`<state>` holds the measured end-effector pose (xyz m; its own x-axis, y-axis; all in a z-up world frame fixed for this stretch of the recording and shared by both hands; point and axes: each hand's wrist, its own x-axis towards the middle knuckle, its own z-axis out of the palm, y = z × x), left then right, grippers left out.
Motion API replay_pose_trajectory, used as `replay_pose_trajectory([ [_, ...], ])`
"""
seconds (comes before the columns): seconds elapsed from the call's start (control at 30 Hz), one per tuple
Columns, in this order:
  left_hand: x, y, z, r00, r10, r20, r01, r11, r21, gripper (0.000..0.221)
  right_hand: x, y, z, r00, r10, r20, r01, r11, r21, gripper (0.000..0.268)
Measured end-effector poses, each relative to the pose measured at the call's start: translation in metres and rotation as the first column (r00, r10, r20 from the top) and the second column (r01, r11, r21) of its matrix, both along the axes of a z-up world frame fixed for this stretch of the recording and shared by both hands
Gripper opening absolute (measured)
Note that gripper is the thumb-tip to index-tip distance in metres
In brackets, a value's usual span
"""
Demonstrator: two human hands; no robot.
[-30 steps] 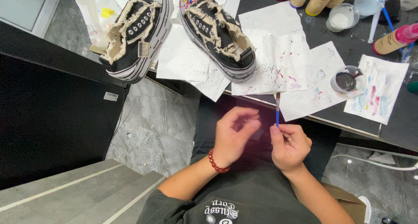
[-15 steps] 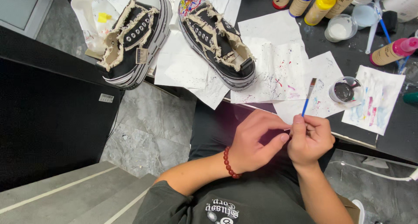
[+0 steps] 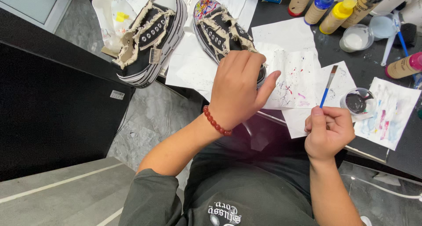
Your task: The person mixes liquid from different bottles in a small cup using a brush, then applies the mixed paint to the edges and sole of a black sneaker using the brush.
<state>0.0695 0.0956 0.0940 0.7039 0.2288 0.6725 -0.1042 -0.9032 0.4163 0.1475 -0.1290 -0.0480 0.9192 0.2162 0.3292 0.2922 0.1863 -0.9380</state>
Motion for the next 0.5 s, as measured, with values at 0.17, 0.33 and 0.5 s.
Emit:
replay_pose_trajectory([
  [0.17,0.035,0.018,0.0,0.937,0.0,-0.35,0.02,0.998,0.054,0.029,0.0,0.006,0.003,0.999,0.006,-0.04,-0.005,0.999,0.032,0.011],
  [0.33,0.019,0.051,0.005,0.95,-0.189,-0.25,0.143,0.971,-0.192,0.026,-0.001,0.0,0.007,1.0,0.022,-0.011,-0.023,0.998,-0.053,0.009],
  [0.5,-0.023,0.094,0.006,0.95,-0.25,-0.186,0.183,0.931,-0.316,0.02,0.002,0.003,0.018,0.993,0.076,0.086,-0.051,0.964,-0.26,0.007],
])
